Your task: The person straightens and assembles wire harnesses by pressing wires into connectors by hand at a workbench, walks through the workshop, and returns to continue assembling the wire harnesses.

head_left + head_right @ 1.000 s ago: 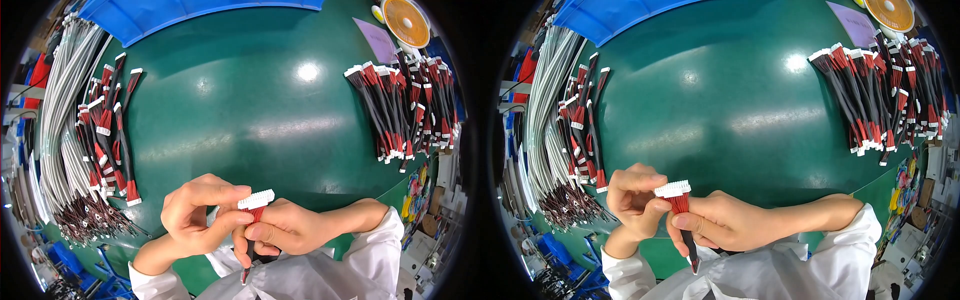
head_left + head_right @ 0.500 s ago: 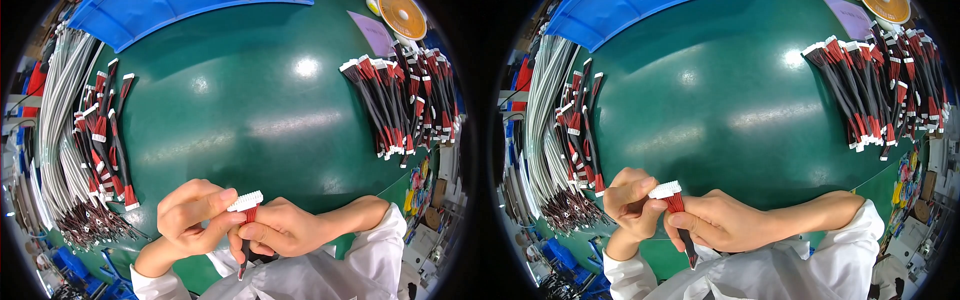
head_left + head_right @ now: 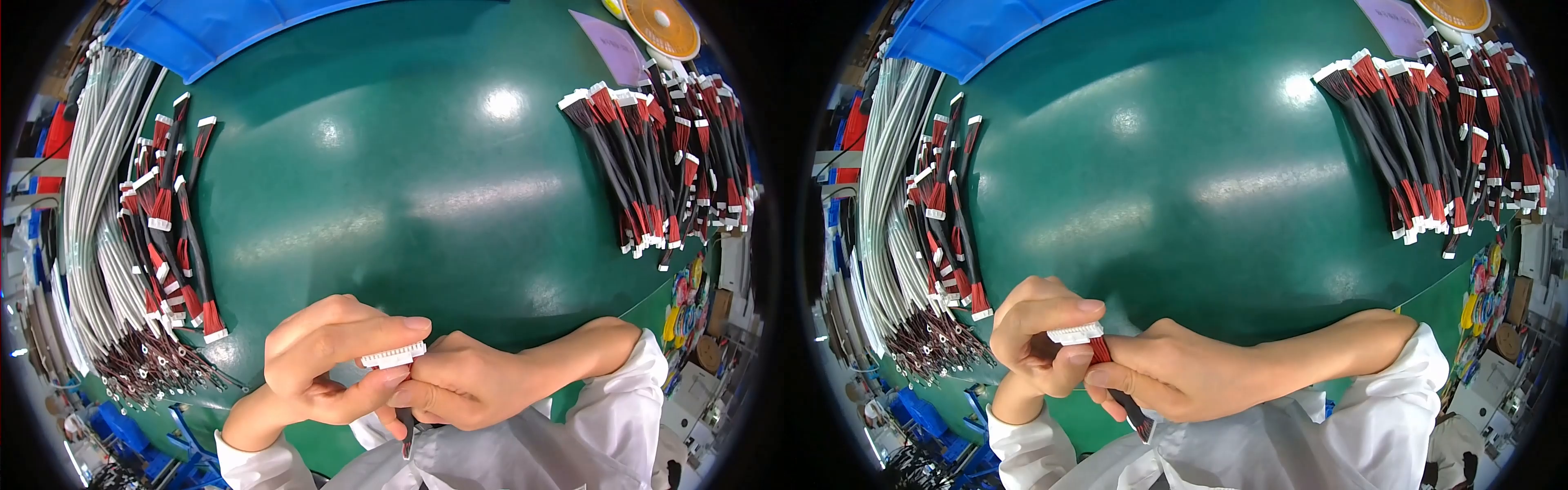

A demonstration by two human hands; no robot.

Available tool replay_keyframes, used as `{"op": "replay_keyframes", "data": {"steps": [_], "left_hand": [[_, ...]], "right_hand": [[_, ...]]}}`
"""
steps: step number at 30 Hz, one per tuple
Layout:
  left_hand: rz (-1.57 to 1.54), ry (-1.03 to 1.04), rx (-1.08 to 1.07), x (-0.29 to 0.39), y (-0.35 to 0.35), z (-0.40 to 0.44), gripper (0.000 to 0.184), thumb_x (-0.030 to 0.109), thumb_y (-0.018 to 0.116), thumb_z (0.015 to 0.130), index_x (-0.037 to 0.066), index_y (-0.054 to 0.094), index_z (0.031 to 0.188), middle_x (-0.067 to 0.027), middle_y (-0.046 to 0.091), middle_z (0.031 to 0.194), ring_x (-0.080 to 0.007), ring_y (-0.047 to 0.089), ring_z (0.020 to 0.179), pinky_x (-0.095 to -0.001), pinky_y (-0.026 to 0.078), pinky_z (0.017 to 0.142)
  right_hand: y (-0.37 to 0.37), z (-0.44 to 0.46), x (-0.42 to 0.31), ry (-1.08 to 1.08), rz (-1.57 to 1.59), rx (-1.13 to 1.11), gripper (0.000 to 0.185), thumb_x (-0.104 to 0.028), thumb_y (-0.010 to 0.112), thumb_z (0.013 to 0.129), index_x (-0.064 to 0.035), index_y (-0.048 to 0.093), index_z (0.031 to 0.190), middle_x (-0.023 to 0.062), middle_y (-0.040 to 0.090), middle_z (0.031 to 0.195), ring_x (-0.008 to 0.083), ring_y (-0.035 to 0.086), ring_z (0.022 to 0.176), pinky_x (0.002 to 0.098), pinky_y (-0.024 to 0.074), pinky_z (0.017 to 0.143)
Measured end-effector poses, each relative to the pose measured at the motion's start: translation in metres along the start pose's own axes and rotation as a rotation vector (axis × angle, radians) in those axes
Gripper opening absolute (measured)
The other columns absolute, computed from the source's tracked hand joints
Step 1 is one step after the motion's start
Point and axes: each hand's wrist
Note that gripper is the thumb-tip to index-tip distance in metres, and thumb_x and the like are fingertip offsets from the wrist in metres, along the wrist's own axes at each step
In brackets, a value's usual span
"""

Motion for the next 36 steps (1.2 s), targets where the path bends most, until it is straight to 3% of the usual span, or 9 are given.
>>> {"op": "replay_keyframes", "data": {"steps": [10, 26, 36], "left_hand": [[-0.003, -0.026, 0.019, -0.0002, 0.0009, -0.0024, 0.026, -0.005, 0.068, 0.066, -0.008, 0.064, 0.092, -0.0161, 0.065, 0.080, -0.0163, 0.060, 0.058, -0.0238, 0.047, 0.044], [-0.008, -0.001, 0.041, -0.0003, 0.0013, -0.0016, 0.027, -0.007, 0.067, 0.064, -0.007, 0.065, 0.091, -0.0149, 0.066, 0.079, -0.0153, 0.059, 0.055, -0.0230, 0.046, 0.045], [0.081, 0.031, 0.054, -0.0002, -0.0016, 0.0020, 0.033, -0.008, 0.063, 0.061, -0.006, 0.065, 0.094, -0.0125, 0.065, 0.080, -0.0186, 0.061, 0.058, -0.0257, 0.048, 0.048]], "right_hand": [[-0.0013, 0.0014, -0.0032, -0.017, 0.005, 0.006, 0.021, -0.011, 0.042, 0.096, 0.0028, 0.051, 0.084, 0.0072, 0.060, 0.062, 0.0178, 0.053, 0.046, 0.0297, 0.0390, 0.043], [-0.0007, 0.0011, -0.0037, -0.017, -0.003, 0.027, 0.020, -0.010, 0.042, 0.096, 0.0022, 0.052, 0.082, 0.0061, 0.059, 0.061, 0.0169, 0.050, 0.044, 0.0288, 0.0367, 0.041], [-0.0031, 0.0039, -0.0106, 0.097, 0.079, 0.030, 0.023, -0.014, 0.040, 0.097, 0.0001, 0.052, 0.083, 0.0048, 0.059, 0.061, 0.0108, 0.046, 0.041, 0.0260, 0.0349, 0.039]]}}
Point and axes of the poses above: each hand's wrist, its own z-axis towards the middle knuckle, its own y-axis out of the palm, x = y × z
